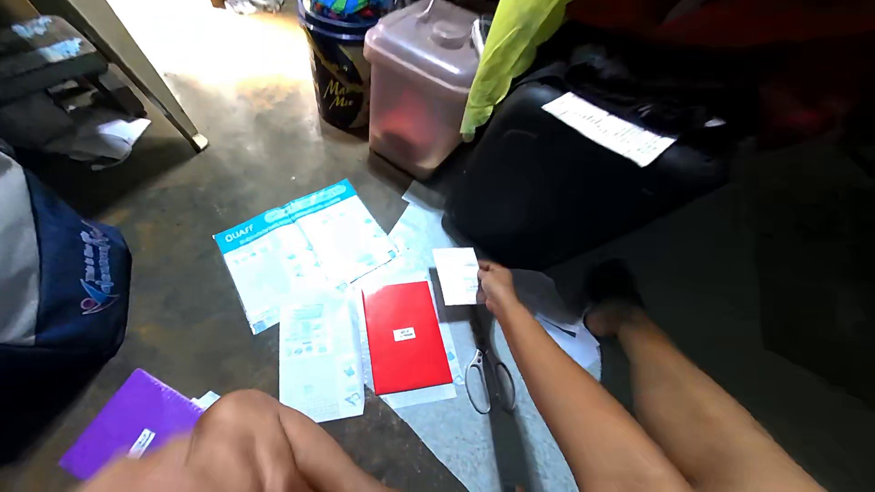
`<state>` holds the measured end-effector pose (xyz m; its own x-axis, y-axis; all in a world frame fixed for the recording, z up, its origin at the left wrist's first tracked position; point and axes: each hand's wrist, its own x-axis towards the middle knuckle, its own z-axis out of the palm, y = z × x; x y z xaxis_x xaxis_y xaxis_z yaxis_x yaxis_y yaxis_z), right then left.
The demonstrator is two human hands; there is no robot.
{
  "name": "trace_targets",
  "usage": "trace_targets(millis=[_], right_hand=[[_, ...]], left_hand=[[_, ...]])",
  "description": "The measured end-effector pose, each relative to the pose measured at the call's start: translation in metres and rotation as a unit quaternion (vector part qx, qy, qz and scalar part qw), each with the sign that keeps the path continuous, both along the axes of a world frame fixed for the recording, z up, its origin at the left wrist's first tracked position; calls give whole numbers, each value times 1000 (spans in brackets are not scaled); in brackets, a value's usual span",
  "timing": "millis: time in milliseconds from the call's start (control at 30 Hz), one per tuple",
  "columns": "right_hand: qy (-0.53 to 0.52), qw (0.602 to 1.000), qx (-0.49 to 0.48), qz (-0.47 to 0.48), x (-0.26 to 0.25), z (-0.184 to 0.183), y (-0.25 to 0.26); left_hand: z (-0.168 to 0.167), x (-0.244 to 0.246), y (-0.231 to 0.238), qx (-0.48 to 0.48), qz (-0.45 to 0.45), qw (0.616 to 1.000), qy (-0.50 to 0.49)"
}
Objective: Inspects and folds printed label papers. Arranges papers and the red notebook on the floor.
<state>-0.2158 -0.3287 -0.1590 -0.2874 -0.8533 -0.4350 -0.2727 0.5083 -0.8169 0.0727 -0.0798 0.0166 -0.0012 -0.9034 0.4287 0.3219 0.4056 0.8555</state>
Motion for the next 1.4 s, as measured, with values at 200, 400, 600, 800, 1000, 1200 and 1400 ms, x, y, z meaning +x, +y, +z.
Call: trace_targets(millis=[200,400,600,800,1000,1200,1400], right_hand=[[79,994,-51,57,18,-39,-52],[174,976,-61,114,37,-38,-70],[192,969,-51,145,33,-41,-74],[222,938,-111,241,21,-53,-69],[284,916,-182,218,34,-40,-53],[43,934,-237,264,77,5,36],[47,932,-44,357,131,-17,95]], left_hand=[[-148,49,-64,335,331,833,-290],[-191,45,-83,435,261,766,-394],[-198,50,-91,460,259,733,-429],[-190,50,-92,486,231,720,-438],[-191,53,-93,504,238,711,-429],[-192,48,-96,510,245,704,-430],[-197,20,-92,423,160,780,-431]])
